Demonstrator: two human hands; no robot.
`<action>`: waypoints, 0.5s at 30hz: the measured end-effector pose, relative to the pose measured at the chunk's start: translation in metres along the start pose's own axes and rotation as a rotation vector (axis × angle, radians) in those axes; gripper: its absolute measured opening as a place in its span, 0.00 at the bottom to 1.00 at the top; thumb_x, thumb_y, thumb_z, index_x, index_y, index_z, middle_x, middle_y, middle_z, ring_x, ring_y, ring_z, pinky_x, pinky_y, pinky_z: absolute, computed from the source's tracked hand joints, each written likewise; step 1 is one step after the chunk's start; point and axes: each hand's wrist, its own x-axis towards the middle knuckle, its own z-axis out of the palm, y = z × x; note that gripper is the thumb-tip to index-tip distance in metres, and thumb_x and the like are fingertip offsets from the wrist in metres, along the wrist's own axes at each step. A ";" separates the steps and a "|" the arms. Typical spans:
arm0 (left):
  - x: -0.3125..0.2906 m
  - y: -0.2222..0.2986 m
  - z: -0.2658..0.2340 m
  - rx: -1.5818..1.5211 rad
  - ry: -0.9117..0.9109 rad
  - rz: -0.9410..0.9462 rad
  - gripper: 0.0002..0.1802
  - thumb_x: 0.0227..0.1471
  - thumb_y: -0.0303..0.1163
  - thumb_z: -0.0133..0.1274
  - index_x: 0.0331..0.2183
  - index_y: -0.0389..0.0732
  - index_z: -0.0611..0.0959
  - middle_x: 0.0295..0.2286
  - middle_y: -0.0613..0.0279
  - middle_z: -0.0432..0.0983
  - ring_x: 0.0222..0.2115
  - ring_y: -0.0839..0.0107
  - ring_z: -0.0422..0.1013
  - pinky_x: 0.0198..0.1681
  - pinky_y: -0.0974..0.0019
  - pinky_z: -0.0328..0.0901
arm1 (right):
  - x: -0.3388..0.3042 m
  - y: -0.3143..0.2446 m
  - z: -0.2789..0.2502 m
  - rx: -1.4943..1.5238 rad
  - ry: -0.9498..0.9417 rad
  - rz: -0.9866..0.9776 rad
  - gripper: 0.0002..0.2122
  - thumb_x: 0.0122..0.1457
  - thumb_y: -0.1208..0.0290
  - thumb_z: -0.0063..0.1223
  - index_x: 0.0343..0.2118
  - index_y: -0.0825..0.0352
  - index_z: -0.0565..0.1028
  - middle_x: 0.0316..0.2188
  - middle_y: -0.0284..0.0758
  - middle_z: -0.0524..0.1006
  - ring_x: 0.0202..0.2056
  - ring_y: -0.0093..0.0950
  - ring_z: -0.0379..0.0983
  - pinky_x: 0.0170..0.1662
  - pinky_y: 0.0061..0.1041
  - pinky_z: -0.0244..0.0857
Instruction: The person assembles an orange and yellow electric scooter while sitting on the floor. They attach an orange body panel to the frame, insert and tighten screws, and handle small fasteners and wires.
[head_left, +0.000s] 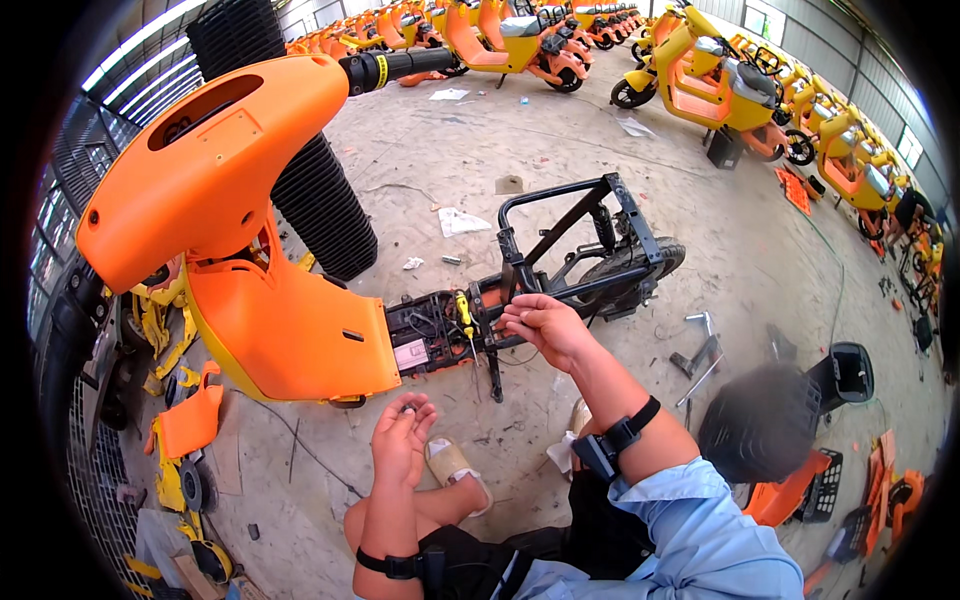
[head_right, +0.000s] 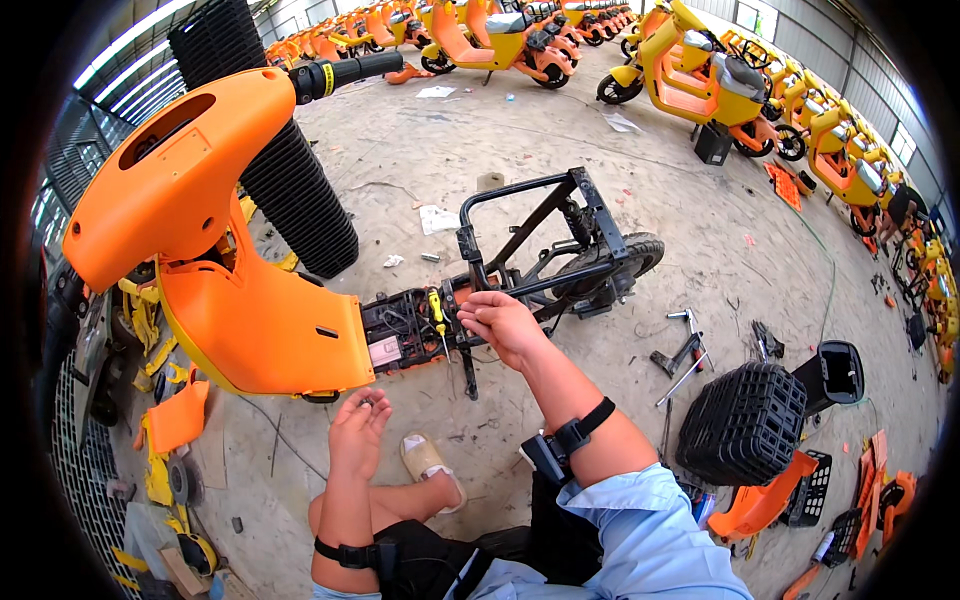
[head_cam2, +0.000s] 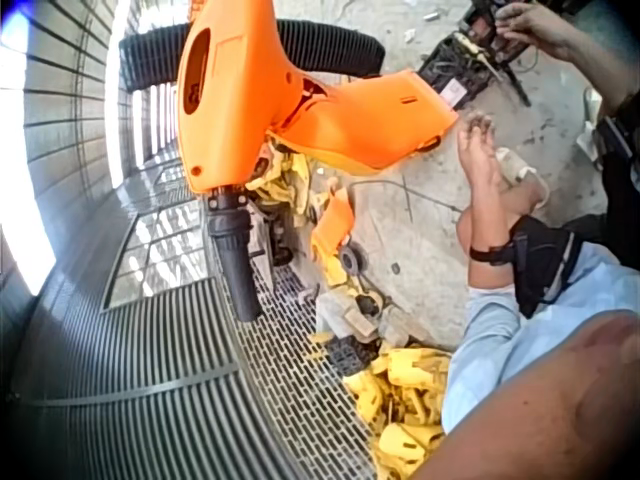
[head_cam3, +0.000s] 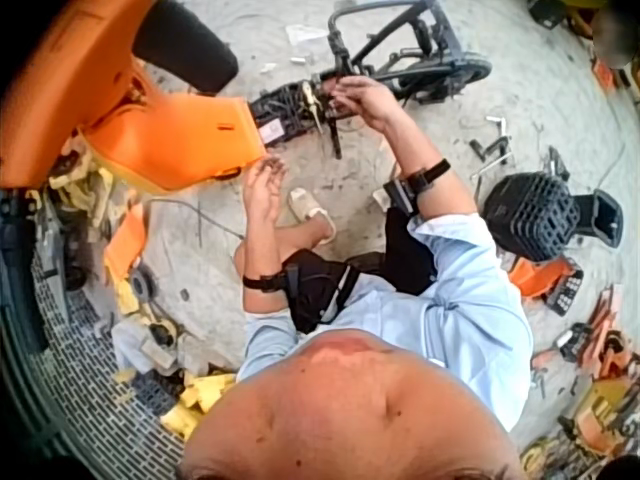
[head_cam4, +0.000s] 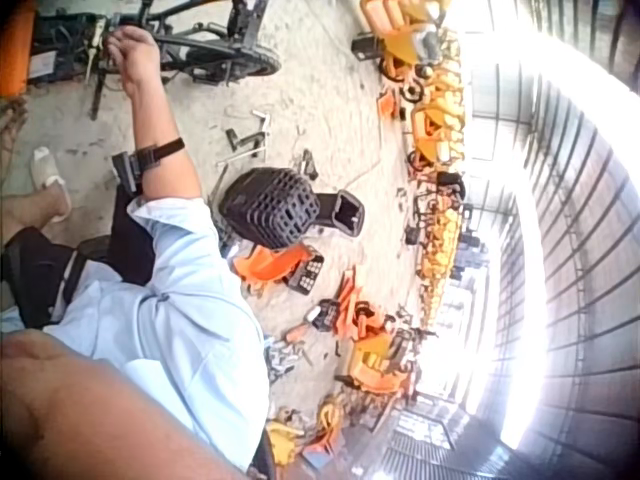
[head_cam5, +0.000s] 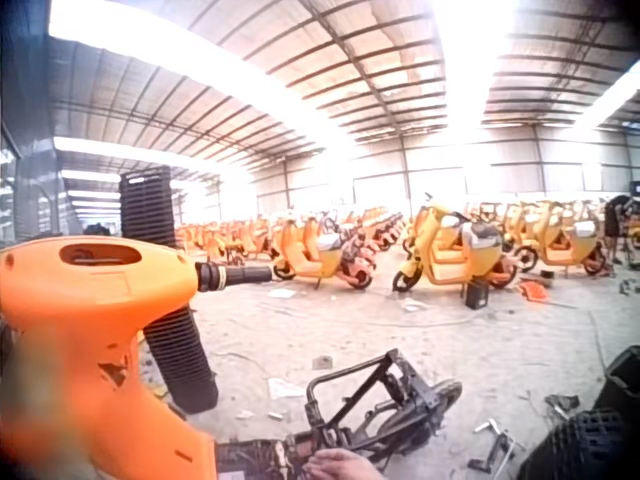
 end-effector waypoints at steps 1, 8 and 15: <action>0.000 0.001 0.000 0.003 0.004 0.003 0.14 0.59 0.22 0.43 0.47 0.33 0.71 0.42 0.52 0.72 0.41 0.64 0.72 0.48 0.62 0.69 | 0.000 0.001 0.001 0.011 -0.016 -0.005 0.11 0.62 0.83 0.43 0.48 0.74 0.68 0.44 0.43 0.74 0.45 0.34 0.76 0.48 0.26 0.74; -0.005 0.008 -0.002 -0.005 0.012 0.004 0.13 0.63 0.33 0.45 0.45 0.35 0.73 0.37 0.57 0.74 0.36 0.68 0.73 0.43 0.65 0.70 | 0.003 0.007 0.007 -0.018 -0.044 0.021 0.09 0.65 0.75 0.47 0.46 0.72 0.69 0.38 0.39 0.76 0.39 0.30 0.77 0.43 0.25 0.76; -0.008 0.013 -0.004 -0.004 0.033 0.003 0.15 0.64 0.37 0.44 0.45 0.36 0.74 0.34 0.59 0.74 0.33 0.71 0.72 0.39 0.65 0.71 | 0.010 0.015 0.008 -0.025 -0.028 0.033 0.11 0.64 0.77 0.46 0.48 0.73 0.69 0.40 0.41 0.76 0.41 0.31 0.76 0.45 0.27 0.75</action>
